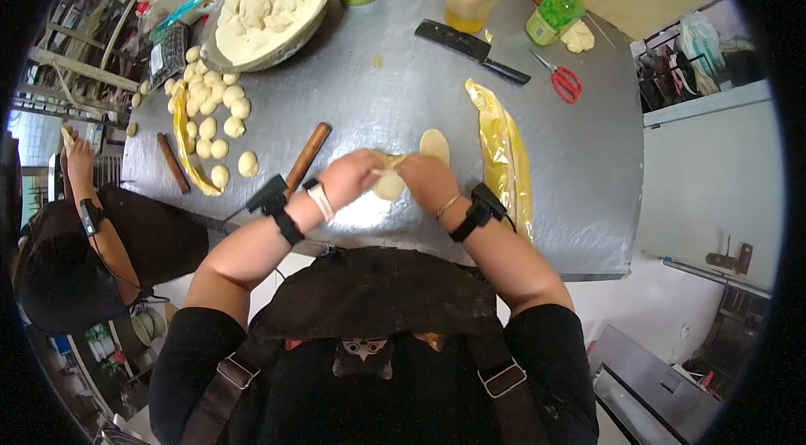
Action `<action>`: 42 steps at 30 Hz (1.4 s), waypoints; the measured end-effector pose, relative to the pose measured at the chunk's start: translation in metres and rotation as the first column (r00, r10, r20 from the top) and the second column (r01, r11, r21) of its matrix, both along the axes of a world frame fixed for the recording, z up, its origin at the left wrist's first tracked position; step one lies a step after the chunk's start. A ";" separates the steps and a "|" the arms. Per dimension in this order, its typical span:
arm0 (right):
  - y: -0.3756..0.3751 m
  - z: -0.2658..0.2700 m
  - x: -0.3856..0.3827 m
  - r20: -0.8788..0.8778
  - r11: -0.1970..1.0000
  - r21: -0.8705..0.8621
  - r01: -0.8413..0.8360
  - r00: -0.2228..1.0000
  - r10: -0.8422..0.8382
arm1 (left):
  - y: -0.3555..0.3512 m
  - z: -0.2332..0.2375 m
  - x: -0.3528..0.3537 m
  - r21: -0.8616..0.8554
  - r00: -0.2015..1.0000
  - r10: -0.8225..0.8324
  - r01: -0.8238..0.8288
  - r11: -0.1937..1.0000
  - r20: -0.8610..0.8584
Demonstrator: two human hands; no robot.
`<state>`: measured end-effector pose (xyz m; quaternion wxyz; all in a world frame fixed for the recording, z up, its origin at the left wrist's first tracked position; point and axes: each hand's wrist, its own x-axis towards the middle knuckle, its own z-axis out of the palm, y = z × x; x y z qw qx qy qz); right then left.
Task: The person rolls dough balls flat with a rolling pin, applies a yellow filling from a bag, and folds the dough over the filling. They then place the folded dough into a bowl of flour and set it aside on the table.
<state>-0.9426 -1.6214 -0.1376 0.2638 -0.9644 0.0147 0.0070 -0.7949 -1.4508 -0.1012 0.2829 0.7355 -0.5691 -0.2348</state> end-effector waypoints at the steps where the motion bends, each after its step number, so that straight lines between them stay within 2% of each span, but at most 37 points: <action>1: 0.014 -0.002 -0.017 -0.085 0.997 -0.058 -0.054 0.995 0.049 | 0.015 -0.009 -0.018 0.105 0.999 -0.039 0.039 0.994 0.000; 3: 0.042 -0.008 -0.050 0.111 0.981 -0.186 -0.047 0.991 0.068 | 0.049 -0.044 -0.057 -0.039 0.963 -0.080 0.093 0.995 0.258; 4: 0.052 -0.007 -0.059 0.208 0.969 -0.245 -0.033 0.974 0.085 | 0.061 -0.041 -0.067 0.013 0.964 -0.076 0.076 0.997 0.254; 7: 0.058 0.016 -0.061 -0.054 0.941 -0.336 -0.037 0.998 0.020 | 0.059 -0.029 -0.058 0.124 0.943 -0.168 0.138 0.983 0.286; 8: 0.059 0.025 -0.059 -0.022 0.938 -0.347 0.017 0.999 -0.027 | 0.056 -0.020 -0.050 0.195 0.954 -0.163 0.115 0.974 0.251; 9: 0.055 0.033 -0.050 0.017 0.929 -0.364 0.072 0.997 -0.071 | 0.050 0.009 -0.048 0.038 0.934 -0.038 0.026 0.999 0.354; 10: 0.053 0.037 -0.044 0.057 0.918 -0.375 0.129 0.992 -0.116 | 0.052 -0.009 -0.043 0.047 0.899 -0.023 0.003 0.999 0.437; 11: 0.056 0.027 -0.051 0.007 0.922 -0.371 0.110 0.993 -0.116 | 0.057 -0.027 -0.042 0.062 0.860 -0.019 -0.015 0.998 0.510; 13: 0.051 0.017 -0.044 -0.061 0.921 -0.380 0.081 0.992 -0.113 | 0.049 -0.019 -0.030 0.166 0.848 -0.104 0.020 0.986 0.520; 14: 0.046 0.012 -0.040 -0.049 0.918 -0.378 0.121 0.987 -0.151 | 0.045 -0.016 -0.026 0.219 0.844 -0.143 0.030 0.975 0.517; 15: 0.050 0.028 -0.037 -0.060 0.920 -0.361 0.152 0.981 -0.186 | 0.034 0.014 -0.024 0.303 0.894 -0.139 0.004 0.953 0.426; 17: 0.039 0.026 -0.025 -0.023 0.910 -0.376 0.176 0.980 -0.199 | 0.044 -0.032 -0.020 -0.016 0.845 -0.013 0.025 1.000 0.535; 20: 0.033 0.002 -0.027 -0.035 0.904 -0.402 0.143 0.985 -0.171 | 0.029 -0.024 -0.004 0.104 0.822 -0.102 0.053 0.993 0.560; 22: 0.033 0.025 -0.017 -0.121 0.910 -0.393 0.131 0.974 -0.193 | 0.031 -0.030 -0.003 0.016 0.828 -0.063 0.065 0.998 0.557; 23: 0.030 0.017 -0.017 -0.076 0.904 -0.409 0.129 0.982 -0.174 | 0.029 -0.032 0.003 -0.033 0.827 -0.044 0.075 0.997 0.561; 25: 0.026 0.004 -0.017 0.007 0.890 -0.442 0.115 0.992 -0.125 | 0.016 -0.037 0.020 0.027 0.774 -0.127 0.142 0.990 0.621; 26: 0.017 0.007 -0.017 -0.068 0.926 -0.350 0.140 0.982 -0.174 | 0.009 -0.040 0.026 0.063 0.749 -0.172 0.173 0.983 0.640; 27: 0.001 0.032 -0.006 -0.146 0.951 -0.257 0.173 0.966 -0.215 | -0.014 0.004 0.037 0.353 0.829 -0.316 0.155 0.923 0.461; 28: -0.023 0.048 0.012 -0.205 0.960 -0.181 0.214 0.946 -0.250 | -0.034 0.003 0.052 0.282 0.935 -0.153 0.060 0.958 0.321; 29: -0.050 0.040 0.022 -0.182 0.944 -0.167 0.284 0.932 -0.312 | -0.050 0.003 0.063 0.225 0.988 0.012 -0.047 0.973 0.155; 31: -0.086 0.007 0.020 -0.159 0.901 -0.119 0.418 0.887 -0.433 | -0.083 -0.011 0.048 0.116 0.997 0.058 -0.063 0.991 0.047; 32: -0.087 0.004 0.020 -0.175 0.902 -0.091 0.423 0.885 -0.432 | -0.100 -0.020 0.036 0.064 0.997 0.074 -0.074 0.995 -0.004; 34: -0.085 0.002 0.026 -0.196 0.900 -0.032 0.434 0.880 -0.432 | -0.122 -0.055 0.008 -0.094 0.984 0.121 -0.109 0.990 0.133; 35: -0.087 -0.003 0.025 -0.150 0.890 0.046 0.454 0.884 -0.443 | -0.127 -0.066 0.001 -0.174 0.969 0.151 -0.117 0.978 0.196; 37: -0.084 -0.003 0.016 -0.076 0.855 0.204 0.477 0.878 -0.472 | -0.132 -0.069 0.003 -0.104 0.983 0.159 -0.168 0.980 -0.090; 38: -0.081 -0.004 0.004 -0.125 0.750 0.387 0.536 0.837 -0.533 | -0.130 -0.073 0.001 -0.057 0.957 0.167 -0.185 0.981 -0.237; 41: -0.054 0.026 -0.034 -0.033 0.779 0.359 0.515 0.841 -0.540 | -0.095 -0.022 -0.025 -0.030 0.925 0.171 -0.192 0.981 -0.339; 42: -0.046 0.018 -0.045 -0.055 0.881 0.149 0.450 0.893 -0.447 | -0.083 -0.024 -0.036 -0.162 0.978 0.071 -0.104 0.981 -0.196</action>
